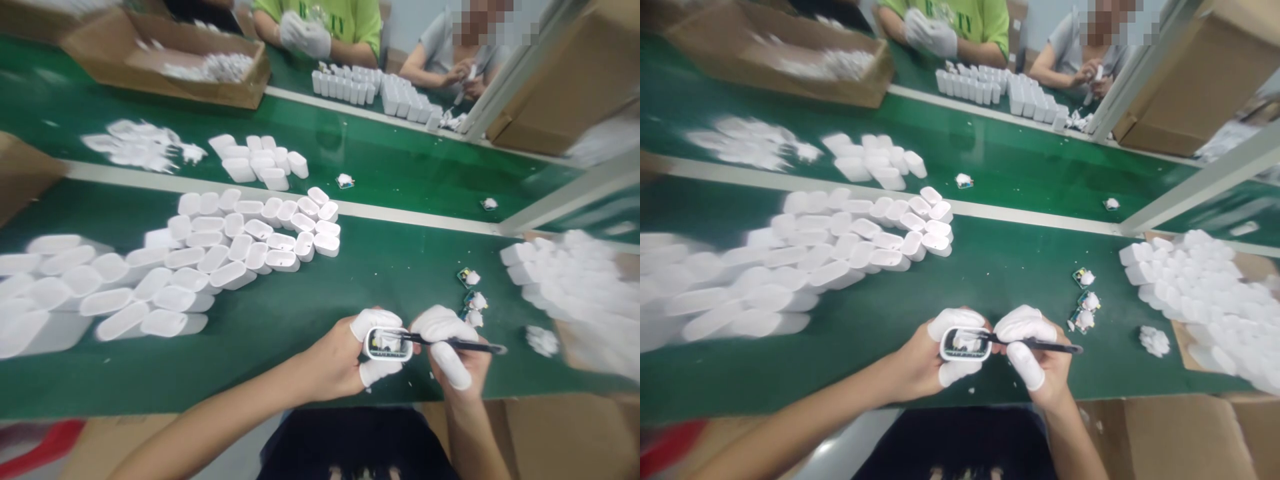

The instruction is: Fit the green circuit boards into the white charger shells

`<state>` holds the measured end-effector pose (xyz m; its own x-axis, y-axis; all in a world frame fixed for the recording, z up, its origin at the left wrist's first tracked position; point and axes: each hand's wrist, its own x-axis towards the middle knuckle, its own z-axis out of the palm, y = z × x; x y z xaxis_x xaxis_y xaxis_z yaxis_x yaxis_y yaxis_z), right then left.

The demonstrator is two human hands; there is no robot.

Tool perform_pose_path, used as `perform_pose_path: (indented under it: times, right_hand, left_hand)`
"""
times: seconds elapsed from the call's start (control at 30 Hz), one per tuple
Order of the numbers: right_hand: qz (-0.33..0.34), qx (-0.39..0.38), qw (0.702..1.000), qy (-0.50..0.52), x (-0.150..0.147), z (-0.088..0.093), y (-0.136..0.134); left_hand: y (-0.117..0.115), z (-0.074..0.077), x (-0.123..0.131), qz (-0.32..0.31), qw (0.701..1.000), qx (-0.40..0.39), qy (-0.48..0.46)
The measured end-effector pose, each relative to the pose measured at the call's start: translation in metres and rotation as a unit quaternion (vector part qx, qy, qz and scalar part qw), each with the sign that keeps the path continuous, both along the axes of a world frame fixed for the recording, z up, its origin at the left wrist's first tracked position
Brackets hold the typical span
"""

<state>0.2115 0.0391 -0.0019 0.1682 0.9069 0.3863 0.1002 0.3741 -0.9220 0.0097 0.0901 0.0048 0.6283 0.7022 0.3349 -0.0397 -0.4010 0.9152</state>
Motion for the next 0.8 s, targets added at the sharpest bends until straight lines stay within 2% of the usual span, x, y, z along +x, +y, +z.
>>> perform_pose_path:
  times: [0.13,0.23,0.33,0.47,0.6,0.8]
  right_hand:
    - [-0.007,0.017,1.000,0.012,0.000,0.013,0.002]
    - [-0.012,0.048,0.998,0.033,0.001,0.026,0.001]
    - [0.005,0.043,0.999,0.016,0.005,0.033,-0.005]
    - [-0.016,0.031,0.999,0.000,0.008,0.030,-0.015]
    - [0.021,0.028,0.999,-0.034,0.004,0.028,-0.015]
    - [0.029,0.021,0.999,-0.007,-0.002,0.028,-0.010]
  left_hand:
    - [-0.001,-0.008,-0.001,0.023,0.999,-0.011,-0.031]
    - [0.001,-0.013,-0.002,0.045,0.996,0.030,-0.074]
    - [0.003,-0.012,-0.002,0.058,0.994,0.071,-0.062]
    - [0.003,-0.009,-0.002,0.064,0.992,0.103,-0.041]
    - [0.001,-0.009,-0.001,0.061,0.991,0.109,-0.037]
    - [-0.002,-0.012,0.000,0.031,0.995,0.074,-0.059]
